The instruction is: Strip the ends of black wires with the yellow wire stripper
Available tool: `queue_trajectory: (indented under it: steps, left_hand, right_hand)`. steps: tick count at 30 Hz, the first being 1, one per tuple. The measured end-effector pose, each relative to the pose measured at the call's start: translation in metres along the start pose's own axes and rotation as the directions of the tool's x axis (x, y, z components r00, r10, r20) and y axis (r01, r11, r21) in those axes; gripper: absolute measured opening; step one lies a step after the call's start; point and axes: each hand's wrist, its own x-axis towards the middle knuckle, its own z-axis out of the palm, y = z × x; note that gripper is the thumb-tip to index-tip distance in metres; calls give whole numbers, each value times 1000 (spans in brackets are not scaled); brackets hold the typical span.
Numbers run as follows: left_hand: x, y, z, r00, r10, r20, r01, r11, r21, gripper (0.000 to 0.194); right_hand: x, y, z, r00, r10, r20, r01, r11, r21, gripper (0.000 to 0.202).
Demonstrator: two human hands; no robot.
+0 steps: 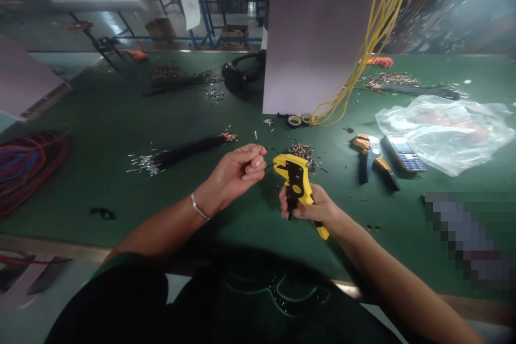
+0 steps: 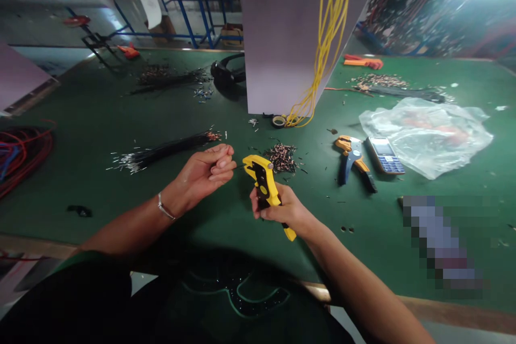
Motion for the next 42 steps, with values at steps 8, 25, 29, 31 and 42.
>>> queue_trajectory:
  steps: [8,25,29,31,42]
  left_hand:
    - [-2,3,4,999,-42,-25,40,998,-56,15]
    - [2,0,-2,986,-167,-30,162,980,-117,18]
    - [1,1,-1,975,-222,-12,219,969,-115,19]
    - [1,1,1,971,-241,-14,238,965,-112,20]
    - [-1,4,3,956,-293,-5,292,953,-75,22]
  right_hand:
    - [3,14,-10,985,-26,170,0,989,151,40]
    - [-1,4,-6,958,39,285,-87,984,158,35]
    - [-2,4,-6,952,31,305,-89,980,179,35]
    - [-2,4,-6,950,31,312,-93,978,186,35]
    - [-7,2,-3,946,32,322,-109,968,225,29]
